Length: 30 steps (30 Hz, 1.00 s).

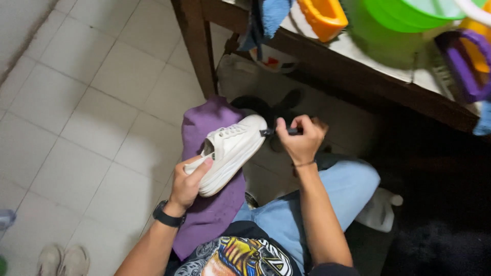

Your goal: The person scrubs a white sneaker with a brush and wipes it with a cloth. They repeatedly dip the brush into a green bowl of water and continue scrubbing and wiping the shoe.

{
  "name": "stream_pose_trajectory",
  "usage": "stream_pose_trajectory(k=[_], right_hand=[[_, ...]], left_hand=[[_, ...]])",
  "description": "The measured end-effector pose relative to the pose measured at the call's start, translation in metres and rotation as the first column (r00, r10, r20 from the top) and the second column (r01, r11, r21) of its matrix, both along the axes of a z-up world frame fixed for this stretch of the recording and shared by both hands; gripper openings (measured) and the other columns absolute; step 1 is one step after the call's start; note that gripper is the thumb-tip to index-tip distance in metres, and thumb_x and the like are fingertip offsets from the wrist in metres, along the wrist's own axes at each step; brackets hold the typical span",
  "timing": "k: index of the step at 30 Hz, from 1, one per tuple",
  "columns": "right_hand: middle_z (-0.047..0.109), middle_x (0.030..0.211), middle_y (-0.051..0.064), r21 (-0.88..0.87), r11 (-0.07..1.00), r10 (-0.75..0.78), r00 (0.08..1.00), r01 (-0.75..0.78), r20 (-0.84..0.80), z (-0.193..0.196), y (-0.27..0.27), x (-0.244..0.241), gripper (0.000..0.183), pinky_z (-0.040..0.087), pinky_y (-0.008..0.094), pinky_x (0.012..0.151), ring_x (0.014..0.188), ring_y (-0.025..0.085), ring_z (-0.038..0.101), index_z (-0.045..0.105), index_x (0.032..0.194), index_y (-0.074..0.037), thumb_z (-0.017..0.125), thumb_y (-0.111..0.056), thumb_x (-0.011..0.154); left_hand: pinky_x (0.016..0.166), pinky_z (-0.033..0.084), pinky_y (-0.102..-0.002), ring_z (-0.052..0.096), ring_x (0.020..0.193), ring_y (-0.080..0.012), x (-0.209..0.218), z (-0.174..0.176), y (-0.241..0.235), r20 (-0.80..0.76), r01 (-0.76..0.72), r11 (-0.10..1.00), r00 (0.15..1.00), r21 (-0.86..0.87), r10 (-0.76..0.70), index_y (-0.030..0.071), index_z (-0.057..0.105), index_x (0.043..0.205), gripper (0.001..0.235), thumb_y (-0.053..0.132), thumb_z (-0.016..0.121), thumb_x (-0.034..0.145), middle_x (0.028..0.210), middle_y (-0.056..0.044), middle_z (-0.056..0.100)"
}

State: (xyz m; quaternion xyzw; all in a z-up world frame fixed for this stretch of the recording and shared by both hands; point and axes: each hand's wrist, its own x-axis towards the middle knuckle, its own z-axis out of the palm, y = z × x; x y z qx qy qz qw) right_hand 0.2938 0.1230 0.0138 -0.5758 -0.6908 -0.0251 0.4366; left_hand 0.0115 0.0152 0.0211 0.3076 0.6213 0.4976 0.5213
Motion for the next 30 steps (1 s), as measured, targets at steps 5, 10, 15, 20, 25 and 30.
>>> stream_pose_trajectory(k=[5, 10, 15, 20, 25, 30], right_hand=[[0.048, 0.052, 0.000, 0.160, 0.958, 0.250, 0.967, -0.239, -0.052, 0.015, -0.004, -0.049, 0.040, 0.040, 0.040, 0.077, 0.057, 0.025, 0.049, 0.046, 0.056, -0.022, 0.082, -0.032, 0.070], [0.046, 0.049, 0.002, 0.200, 0.966, 0.179, 0.982, -0.163, -0.065, 0.025, 0.010, -0.042, 0.037, 0.043, 0.038, 0.058, 0.048, 0.027, 0.049, 0.047, 0.050, -0.021, 0.075, -0.021, 0.075], [0.049, 0.051, 0.003, 0.132, 0.978, 0.181, 0.975, -0.164, -0.126, -0.023, 0.004, -0.023, 0.029, 0.041, 0.036, 0.057, 0.049, 0.028, 0.051, 0.052, 0.057, -0.021, 0.077, -0.026, 0.071], [0.051, 0.052, -0.003, 0.174, 0.946, 0.286, 0.957, -0.272, -0.059, -0.001, -0.008, -0.043, 0.034, 0.038, 0.039, 0.079, 0.056, 0.023, 0.048, 0.050, 0.056, -0.024, 0.081, -0.029, 0.070], [0.053, 0.051, -0.002, 0.160, 0.980, 0.154, 0.962, -0.119, -0.226, -0.023, 0.011, -0.030, 0.027, 0.042, 0.032, 0.066, 0.051, 0.023, 0.054, 0.053, 0.055, -0.022, 0.075, -0.010, 0.067], [0.059, 0.054, 0.003, 0.047, 0.995, 0.099, 0.923, -0.088, -0.373, -0.059, 0.018, -0.019, 0.020, 0.045, 0.030, 0.058, 0.050, 0.025, 0.056, 0.060, 0.062, -0.018, 0.075, -0.010, 0.073]], left_hand=[[0.054, 0.041, -0.024, 0.047, 0.059, -0.0074, -0.006, -0.010, 0.010, -0.083, 0.092, 0.995, 0.992, -0.024, -0.094, 0.011, 0.078, 0.071, 0.020, 0.023, 0.083, 0.086, 0.059, 0.005, 0.057], [0.050, 0.034, -0.022, 0.043, 0.053, -0.0055, -0.001, -0.007, 0.010, -0.147, 0.098, 0.994, 0.984, -0.038, -0.103, 0.015, 0.072, 0.063, 0.029, 0.023, 0.078, 0.090, 0.053, 0.007, 0.053], [0.049, 0.033, -0.021, 0.041, 0.052, -0.0050, -0.003, -0.015, 0.004, -0.156, 0.155, 0.987, 0.975, -0.036, -0.158, 0.016, 0.068, 0.058, 0.035, 0.022, 0.077, 0.092, 0.050, 0.007, 0.050], [0.050, 0.034, -0.022, 0.040, 0.053, -0.0051, 0.003, 0.001, 0.010, -0.156, 0.154, 0.988, 0.976, -0.006, -0.153, 0.015, 0.065, 0.058, 0.036, 0.022, 0.076, 0.092, 0.053, 0.009, 0.048], [0.049, 0.032, -0.022, 0.041, 0.054, -0.0048, -0.003, -0.003, 0.006, -0.173, 0.160, 0.987, 0.973, 0.019, -0.154, 0.016, 0.064, 0.058, 0.037, 0.022, 0.075, 0.093, 0.052, 0.008, 0.049], [0.049, 0.031, -0.023, 0.038, 0.052, -0.0049, -0.012, -0.011, 0.001, -0.178, 0.192, 0.981, 0.966, 0.012, -0.187, 0.016, 0.061, 0.055, 0.043, 0.023, 0.074, 0.094, 0.049, 0.007, 0.047]])
